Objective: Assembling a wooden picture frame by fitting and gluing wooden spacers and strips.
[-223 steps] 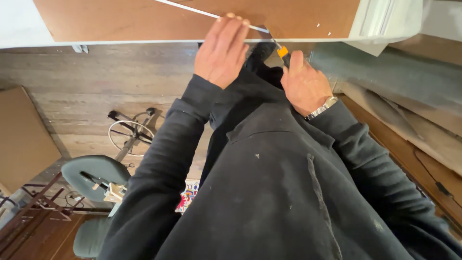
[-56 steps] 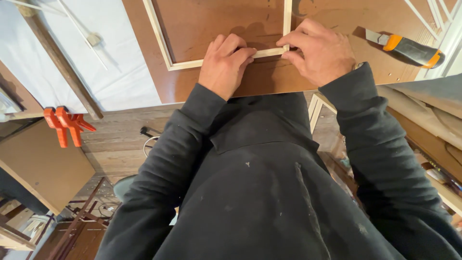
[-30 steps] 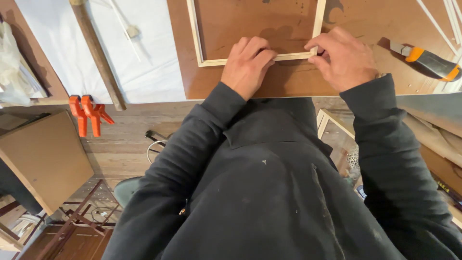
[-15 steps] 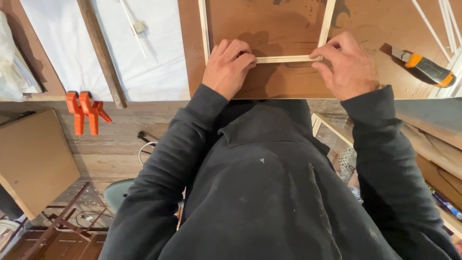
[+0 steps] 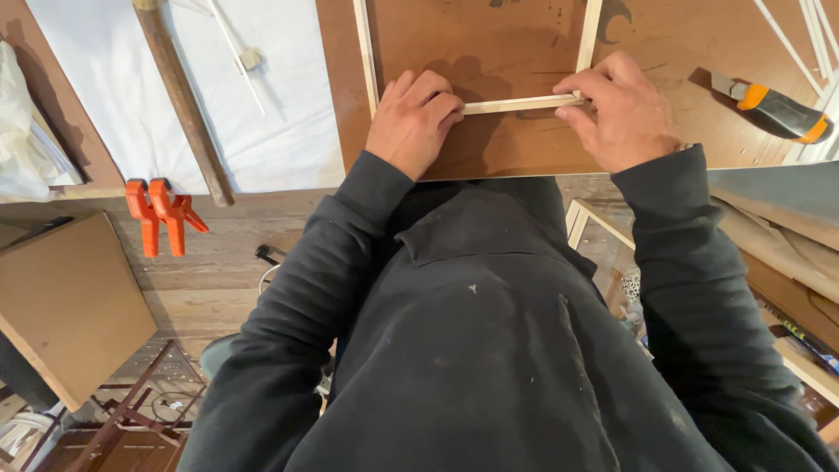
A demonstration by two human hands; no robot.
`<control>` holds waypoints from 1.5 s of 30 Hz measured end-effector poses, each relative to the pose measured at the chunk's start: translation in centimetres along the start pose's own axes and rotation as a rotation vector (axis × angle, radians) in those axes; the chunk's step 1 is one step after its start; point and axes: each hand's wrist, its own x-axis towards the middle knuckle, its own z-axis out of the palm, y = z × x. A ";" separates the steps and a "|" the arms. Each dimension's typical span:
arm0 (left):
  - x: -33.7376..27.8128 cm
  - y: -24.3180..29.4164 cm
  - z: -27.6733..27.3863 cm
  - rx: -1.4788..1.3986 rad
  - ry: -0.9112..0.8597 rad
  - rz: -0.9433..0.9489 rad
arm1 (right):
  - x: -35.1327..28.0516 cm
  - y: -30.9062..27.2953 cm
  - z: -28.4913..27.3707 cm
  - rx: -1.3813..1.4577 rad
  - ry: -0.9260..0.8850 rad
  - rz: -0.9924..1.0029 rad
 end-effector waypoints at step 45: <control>0.1 0.4 -2.2 0.005 0.002 -0.045 | 2.5 -3.0 2.1 -0.065 0.069 -0.171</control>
